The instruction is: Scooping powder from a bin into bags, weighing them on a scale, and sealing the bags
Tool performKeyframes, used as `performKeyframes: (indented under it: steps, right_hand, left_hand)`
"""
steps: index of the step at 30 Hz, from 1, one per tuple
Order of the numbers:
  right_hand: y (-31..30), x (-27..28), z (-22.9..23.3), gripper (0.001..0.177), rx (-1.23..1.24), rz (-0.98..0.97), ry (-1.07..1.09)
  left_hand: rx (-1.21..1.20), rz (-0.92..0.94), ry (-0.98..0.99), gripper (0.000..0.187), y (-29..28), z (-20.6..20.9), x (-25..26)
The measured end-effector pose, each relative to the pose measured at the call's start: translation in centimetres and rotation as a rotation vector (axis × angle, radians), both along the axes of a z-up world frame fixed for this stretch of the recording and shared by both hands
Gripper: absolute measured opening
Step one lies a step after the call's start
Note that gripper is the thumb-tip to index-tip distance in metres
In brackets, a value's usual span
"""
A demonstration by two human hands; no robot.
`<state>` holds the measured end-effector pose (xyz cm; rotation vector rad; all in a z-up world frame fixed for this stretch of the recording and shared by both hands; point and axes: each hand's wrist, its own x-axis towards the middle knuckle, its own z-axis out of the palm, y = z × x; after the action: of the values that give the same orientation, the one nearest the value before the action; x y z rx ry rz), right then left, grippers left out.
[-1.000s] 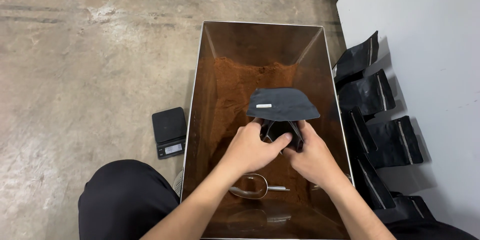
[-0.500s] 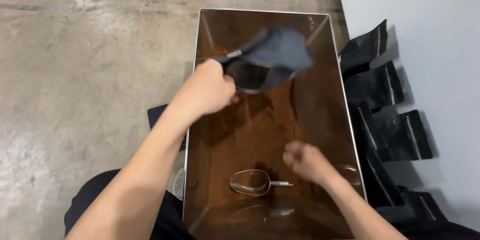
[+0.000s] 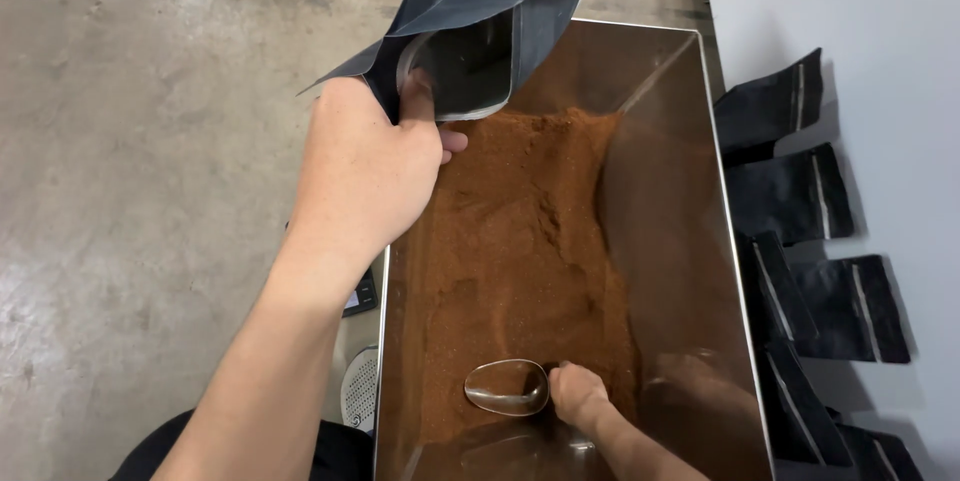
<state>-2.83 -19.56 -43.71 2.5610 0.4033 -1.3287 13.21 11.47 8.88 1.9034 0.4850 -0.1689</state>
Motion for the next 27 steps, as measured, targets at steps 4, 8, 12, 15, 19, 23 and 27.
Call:
performKeyframes:
  steps: [4,8,12,15,19,23,27]
  right_hand:
    - [2.6,1.1,5.1,0.027,0.022,-0.243,0.090]
    - [2.4,1.1,4.4,0.026,0.216,-0.235,0.166]
    - [3.1,2.1,10.4,0.035,0.411,-0.480,0.095]
    - [3.2,2.5,12.5,0.023,0.605,-0.646,0.025]
    - [1.7,3.0,10.8,0.036,0.498,-0.127,-0.335]
    - [0.5,4.4,9.6,0.016,0.419,0.389,-0.707]
    - [1.0,7.3,14.0,0.029,0.164,0.224,-0.470]
  left_hand:
    - [0.027,-0.013,-0.015,0.030,0.2,-0.1,0.6]
    - [0.071,-0.077,-0.032,0.031,0.2,-0.2,0.8]
    - [0.088,-0.091,-0.022,0.031,-0.1,0.0,0.6]
    - [0.102,-0.094,-0.019,0.029,0.0,0.0,0.4]
    - [0.109,-0.111,-0.013,0.020,0.0,0.1,-0.2]
    - [0.120,-0.132,-0.116,0.013,0.2,-1.3,-0.4]
    - [0.158,-0.136,-0.059,0.019,0.2,-1.2,-0.9]
